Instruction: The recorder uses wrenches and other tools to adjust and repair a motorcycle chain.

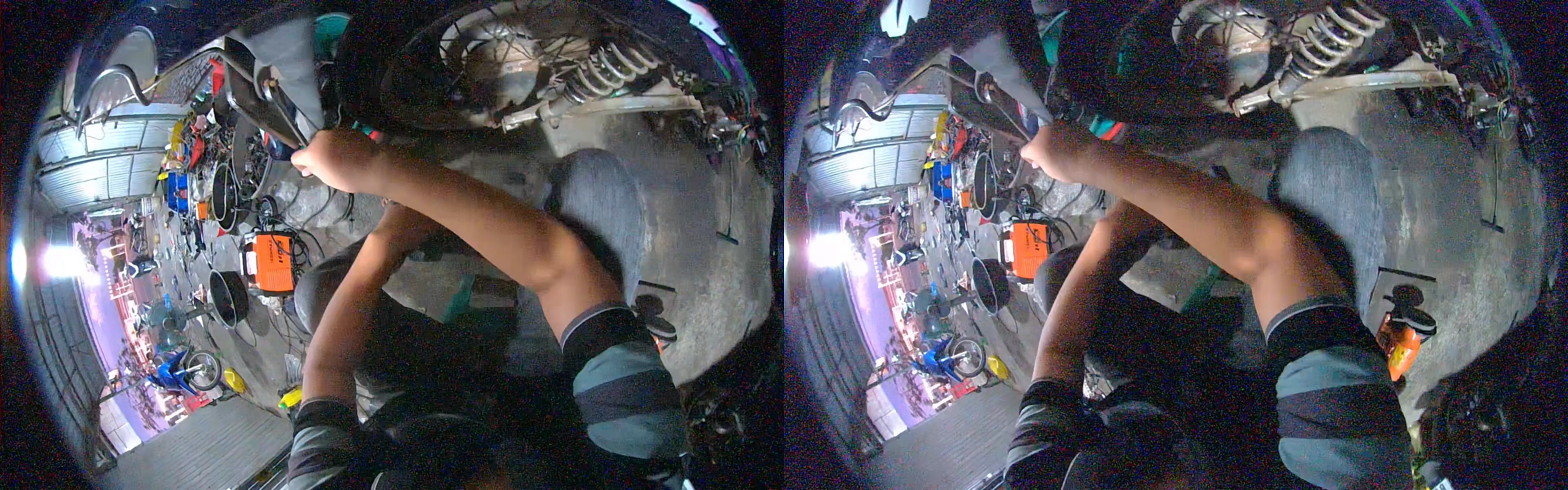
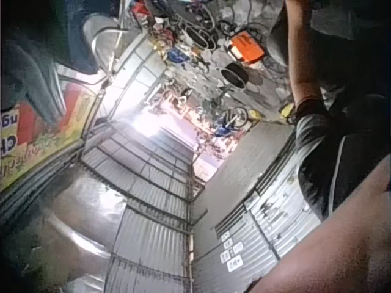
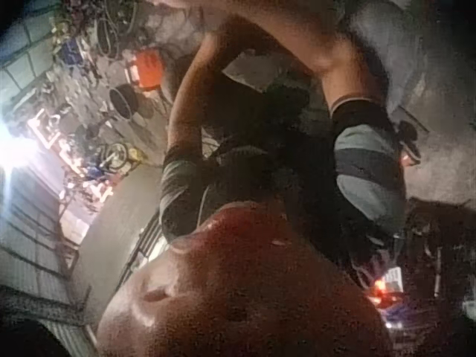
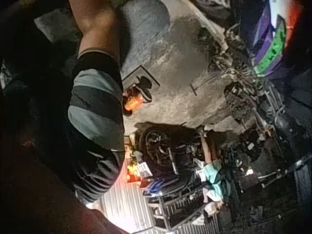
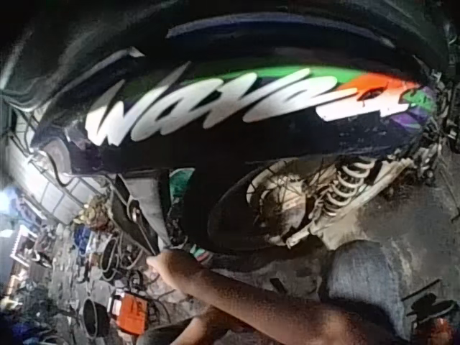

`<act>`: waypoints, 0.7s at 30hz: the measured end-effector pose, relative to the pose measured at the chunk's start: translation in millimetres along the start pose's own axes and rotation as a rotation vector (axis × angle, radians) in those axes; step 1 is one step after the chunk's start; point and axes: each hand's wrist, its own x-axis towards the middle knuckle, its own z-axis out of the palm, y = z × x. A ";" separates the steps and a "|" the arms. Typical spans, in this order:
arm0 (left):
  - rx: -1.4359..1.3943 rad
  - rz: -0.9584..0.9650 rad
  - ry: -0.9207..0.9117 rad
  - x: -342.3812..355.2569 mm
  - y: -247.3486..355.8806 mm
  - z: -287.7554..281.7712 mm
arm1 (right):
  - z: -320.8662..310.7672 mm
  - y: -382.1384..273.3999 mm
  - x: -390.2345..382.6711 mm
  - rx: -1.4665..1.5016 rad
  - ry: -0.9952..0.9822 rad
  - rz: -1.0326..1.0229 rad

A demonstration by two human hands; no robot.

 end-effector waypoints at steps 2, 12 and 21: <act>-0.365 -0.164 0.047 -7.9 2.2 -11.0 | 5.1 -4.8 3.5 -0.051 0.031 0.065; -0.099 0.119 -0.043 10.7 -43.3 29.7 | 14.6 8.5 12.0 0.084 0.020 0.308; -0.343 0.067 -0.018 4.8 -53.7 45.1 | 14.2 6.7 13.6 0.141 0.101 0.393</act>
